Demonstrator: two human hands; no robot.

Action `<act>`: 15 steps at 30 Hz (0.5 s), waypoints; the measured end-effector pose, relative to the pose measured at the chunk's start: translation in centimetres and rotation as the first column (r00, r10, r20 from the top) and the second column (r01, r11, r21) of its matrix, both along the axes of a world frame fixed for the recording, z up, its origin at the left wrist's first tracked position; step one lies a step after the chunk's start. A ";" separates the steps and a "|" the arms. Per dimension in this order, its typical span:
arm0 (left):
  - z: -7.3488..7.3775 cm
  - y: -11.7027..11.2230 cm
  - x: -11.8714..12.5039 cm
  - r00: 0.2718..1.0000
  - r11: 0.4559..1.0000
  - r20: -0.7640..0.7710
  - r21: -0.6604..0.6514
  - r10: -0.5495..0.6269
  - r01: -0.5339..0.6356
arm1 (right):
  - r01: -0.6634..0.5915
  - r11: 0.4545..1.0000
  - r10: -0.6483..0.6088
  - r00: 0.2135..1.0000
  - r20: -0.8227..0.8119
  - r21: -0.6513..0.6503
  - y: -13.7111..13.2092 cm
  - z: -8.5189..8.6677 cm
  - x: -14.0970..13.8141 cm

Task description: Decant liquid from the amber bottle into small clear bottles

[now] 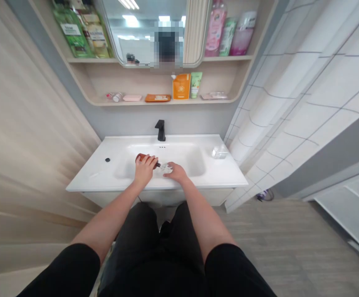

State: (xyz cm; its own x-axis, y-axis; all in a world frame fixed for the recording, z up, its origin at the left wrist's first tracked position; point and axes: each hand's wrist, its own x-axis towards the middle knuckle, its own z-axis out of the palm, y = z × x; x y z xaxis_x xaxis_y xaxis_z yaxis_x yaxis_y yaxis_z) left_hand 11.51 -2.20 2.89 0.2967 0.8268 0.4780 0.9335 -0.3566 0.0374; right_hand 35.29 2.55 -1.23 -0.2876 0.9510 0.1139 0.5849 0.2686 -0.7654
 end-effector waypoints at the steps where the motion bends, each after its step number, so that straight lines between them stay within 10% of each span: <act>1: 0.0 0.0 0.0 1.000 1.000 0.002 -0.006 0.002 -0.002 | 0.000 1.000 0.000 1.000 0.000 0.000 0.0 0.0 0.0; 15: 0.4 -0.2 0.2 1.000 1.000 0.002 -0.022 0.007 -0.006 | 0.006 1.000 -0.006 1.000 0.026 -0.003 -0.3 0.5 -0.1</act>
State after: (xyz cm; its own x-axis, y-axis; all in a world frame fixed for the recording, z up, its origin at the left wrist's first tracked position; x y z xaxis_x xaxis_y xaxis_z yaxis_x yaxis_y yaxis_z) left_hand 11.70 -2.40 3.28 0.2903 0.8388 0.4606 0.9357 -0.3496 0.0470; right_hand 35.20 2.29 -0.72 -0.2847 0.9530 0.1038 0.6065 0.2629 -0.7504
